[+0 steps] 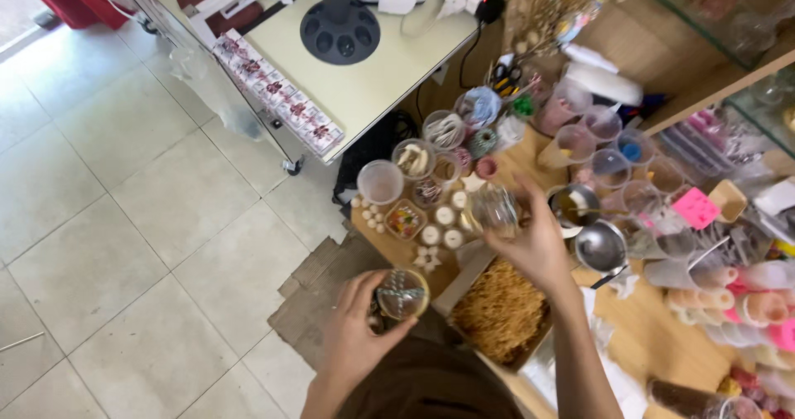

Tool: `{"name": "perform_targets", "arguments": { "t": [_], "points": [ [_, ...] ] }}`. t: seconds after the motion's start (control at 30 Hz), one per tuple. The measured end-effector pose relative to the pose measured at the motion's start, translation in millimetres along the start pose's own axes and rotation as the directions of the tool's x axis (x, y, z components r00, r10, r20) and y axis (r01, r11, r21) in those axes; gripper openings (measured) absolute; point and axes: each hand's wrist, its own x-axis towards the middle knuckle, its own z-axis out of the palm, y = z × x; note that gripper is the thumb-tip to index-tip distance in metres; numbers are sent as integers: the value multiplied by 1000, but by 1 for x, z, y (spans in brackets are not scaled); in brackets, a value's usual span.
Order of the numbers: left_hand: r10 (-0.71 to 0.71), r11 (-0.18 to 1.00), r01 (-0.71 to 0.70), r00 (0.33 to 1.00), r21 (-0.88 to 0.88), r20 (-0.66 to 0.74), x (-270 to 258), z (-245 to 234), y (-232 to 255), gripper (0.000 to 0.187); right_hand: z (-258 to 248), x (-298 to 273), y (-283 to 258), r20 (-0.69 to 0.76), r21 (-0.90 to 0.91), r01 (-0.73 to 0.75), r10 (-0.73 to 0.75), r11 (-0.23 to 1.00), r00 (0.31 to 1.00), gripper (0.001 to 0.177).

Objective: The person decorates several small spherical candles with glitter and stars by hand, and then arranges them onto small square cards on a table.

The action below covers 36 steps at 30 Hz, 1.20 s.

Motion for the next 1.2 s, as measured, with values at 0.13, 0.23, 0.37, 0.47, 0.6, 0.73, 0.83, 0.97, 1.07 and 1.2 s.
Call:
{"name": "perform_targets", "arguments": {
  "t": [0.13, 0.23, 0.37, 0.47, 0.6, 0.73, 0.83, 0.97, 1.07, 1.2],
  "points": [
    [-75, 994, 65, 990, -86, -120, 2, -50, -36, 72, 63, 60, -31, -26, -70, 172, -174, 983, 984, 102],
    [0, 999, -9, 963, -34, -270, 7, -80, -59, 69, 109, 95, -41, -76, -97, 186, -193, 978, 978, 101],
    [-48, 998, 36, 952, -43, -304, 15, -100, -81, 70, 156, 135, -28, -96, -92, 240, -248, 966, 964, 100],
    [-104, 994, 88, 948, -67, -301, 20, -109, -87, 72, 187, 164, -18, -43, -211, 110, -121, 971, 992, 105],
    [-105, 992, 80, 954, -101, -280, 37, -118, -91, 75, 216, 192, -4, -76, -155, 219, -233, 963, 970, 101],
    [-117, 992, 98, 953, -83, -278, 55, -132, -104, 73, 243, 220, 5, -76, -159, 247, -262, 956, 962, 99],
    [-151, 986, 126, 953, -107, -264, 75, -146, -120, 72, 260, 227, 3, -76, -148, 225, -238, 963, 968, 97],
    [-30, 1000, 30, 973, -5, -231, 133, -168, -147, 75, 279, 239, -5, -67, -105, 108, -115, 989, 991, 99],
    [-48, 998, 40, 981, -49, -188, 170, -194, -147, 70, 288, 236, 0, -63, -88, 52, -58, 995, 996, 99],
    [13, 999, -16, 994, -31, -107, 223, -226, -149, 71, 300, 248, 10, -69, -62, 81, -86, 995, 994, 97]
  ]
}}
